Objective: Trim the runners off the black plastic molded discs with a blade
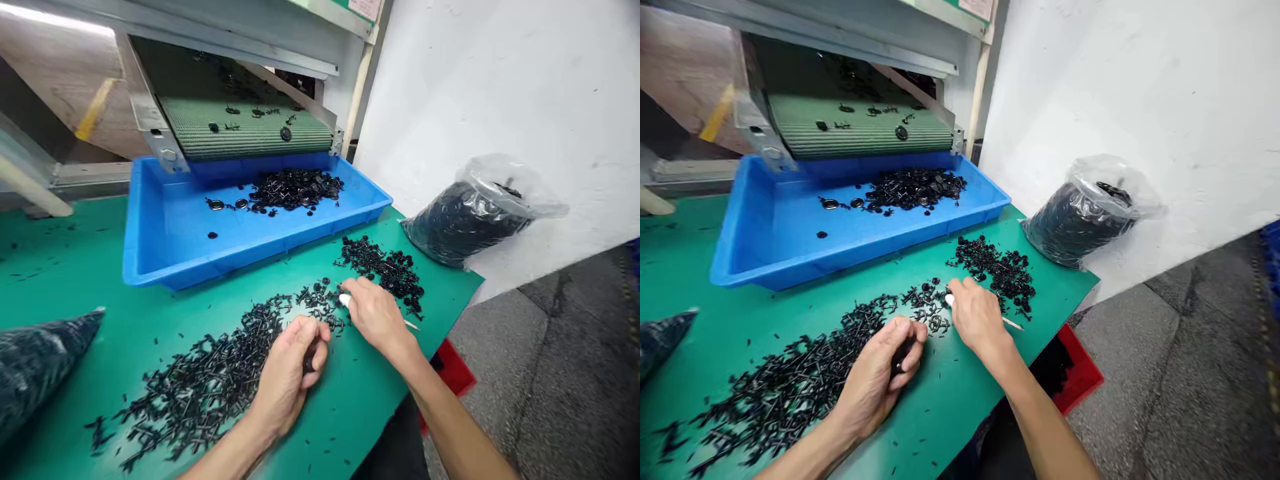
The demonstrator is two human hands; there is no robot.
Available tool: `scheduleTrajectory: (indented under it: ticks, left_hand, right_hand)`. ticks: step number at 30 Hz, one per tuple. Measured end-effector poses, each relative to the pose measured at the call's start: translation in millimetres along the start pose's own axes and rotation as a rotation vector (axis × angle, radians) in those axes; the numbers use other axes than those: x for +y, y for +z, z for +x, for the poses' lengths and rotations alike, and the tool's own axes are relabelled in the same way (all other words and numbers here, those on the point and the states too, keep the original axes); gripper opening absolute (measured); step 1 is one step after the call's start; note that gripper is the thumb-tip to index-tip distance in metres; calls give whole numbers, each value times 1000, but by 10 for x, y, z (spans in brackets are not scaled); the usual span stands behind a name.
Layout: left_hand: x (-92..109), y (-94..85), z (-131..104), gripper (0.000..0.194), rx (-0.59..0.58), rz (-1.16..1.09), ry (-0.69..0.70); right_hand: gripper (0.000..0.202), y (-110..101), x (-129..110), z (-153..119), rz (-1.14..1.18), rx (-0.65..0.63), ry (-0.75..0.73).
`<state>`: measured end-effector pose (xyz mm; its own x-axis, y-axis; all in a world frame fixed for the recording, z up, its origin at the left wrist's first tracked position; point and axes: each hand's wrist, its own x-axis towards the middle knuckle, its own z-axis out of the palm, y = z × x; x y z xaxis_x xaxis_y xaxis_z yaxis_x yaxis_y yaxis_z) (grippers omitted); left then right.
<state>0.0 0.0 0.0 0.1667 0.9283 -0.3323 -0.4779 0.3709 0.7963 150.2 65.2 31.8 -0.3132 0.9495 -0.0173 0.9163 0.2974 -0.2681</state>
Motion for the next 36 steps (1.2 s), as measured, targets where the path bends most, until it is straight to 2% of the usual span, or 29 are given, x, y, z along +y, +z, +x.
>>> scheduleTrajectory:
  ticks: [3,7,11,14,18,23,25,33,36]
  left_hand:
    - [14,-13,-17,38,3,-8,-4]
    - [32,-11,-23,27,8,-80,-4]
    - [42,-8,-16,26,-7,-84,-11]
    - [44,-14,-15,26,-20,-85,-13]
    - [33,-24,-16,26,-20,-119,2]
    - [-23,-18,-1,30,-30,-18,3]
    - [-51,-17,-2,32,-47,54,6]
    - [-104,-27,-15,30,-59,189,58]
    - [-92,-14,-20,36,-63,197,55]
  right_hand:
    - [26,-57,92,-85,133,31,-53]
    - [31,-79,193,-37,171,123,-24]
    - [40,-11,164,129,184,45,-59]
    - [38,36,113,220,213,12,-74]
    - [34,21,140,179,306,5,-86]
    - [20,-13,133,-109,857,-127,-37]
    - [17,0,75,-224,958,-149,5]
    - [19,87,-130,-410,920,22,69]
    - [19,92,-175,-445,790,110,54]
